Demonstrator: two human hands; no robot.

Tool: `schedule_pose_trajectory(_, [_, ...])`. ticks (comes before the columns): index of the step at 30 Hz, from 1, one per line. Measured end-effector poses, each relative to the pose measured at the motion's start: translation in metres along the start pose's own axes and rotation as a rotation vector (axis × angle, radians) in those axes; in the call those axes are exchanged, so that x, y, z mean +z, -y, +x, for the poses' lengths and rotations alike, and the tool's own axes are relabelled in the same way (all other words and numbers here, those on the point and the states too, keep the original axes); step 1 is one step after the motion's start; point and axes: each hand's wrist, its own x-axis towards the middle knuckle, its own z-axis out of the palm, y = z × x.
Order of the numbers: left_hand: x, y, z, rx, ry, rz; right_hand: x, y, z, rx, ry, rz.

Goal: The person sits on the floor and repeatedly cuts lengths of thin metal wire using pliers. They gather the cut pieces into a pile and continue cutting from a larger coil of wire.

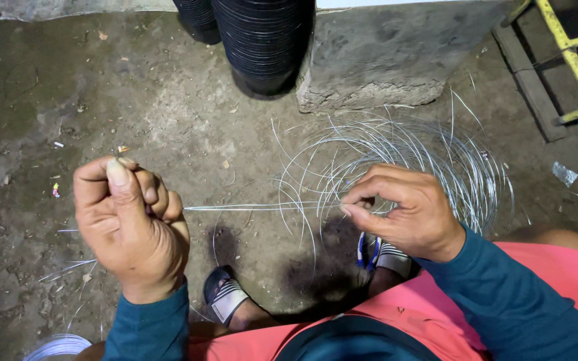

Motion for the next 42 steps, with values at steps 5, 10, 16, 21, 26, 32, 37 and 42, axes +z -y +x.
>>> schedule_pose_trajectory(5, [-0.004,0.001,0.002,0.01,-0.011,0.016,0.002,-0.003,-0.002,0.037,-0.007,0.023])
schedule_pose_trajectory(10, [-0.006,0.003,0.0,0.031,0.007,0.036,0.003,-0.008,-0.004,0.147,0.02,0.012])
schedule_pose_trajectory(16, [-0.003,0.008,-0.002,0.067,0.012,0.093,0.015,-0.032,-0.013,0.553,0.033,0.342])
schedule_pose_trajectory(21, [0.014,0.017,-0.011,0.404,0.028,0.626,0.038,-0.06,-0.018,0.635,0.021,0.325])
schedule_pose_trajectory(26, [0.037,0.025,-0.035,0.678,0.245,0.993,0.054,-0.068,-0.018,0.649,-0.006,0.218])
schedule_pose_trajectory(32, [0.048,0.048,-0.055,0.531,0.587,1.231,0.064,-0.058,-0.022,0.56,0.036,0.19])
schedule_pose_trajectory(37, [0.039,0.066,-0.061,0.121,0.591,1.112,0.068,-0.055,-0.024,0.624,0.128,0.268])
schedule_pose_trajectory(42, [0.033,0.088,-0.059,-0.621,0.425,0.644,0.069,-0.058,-0.028,0.641,0.21,0.282])
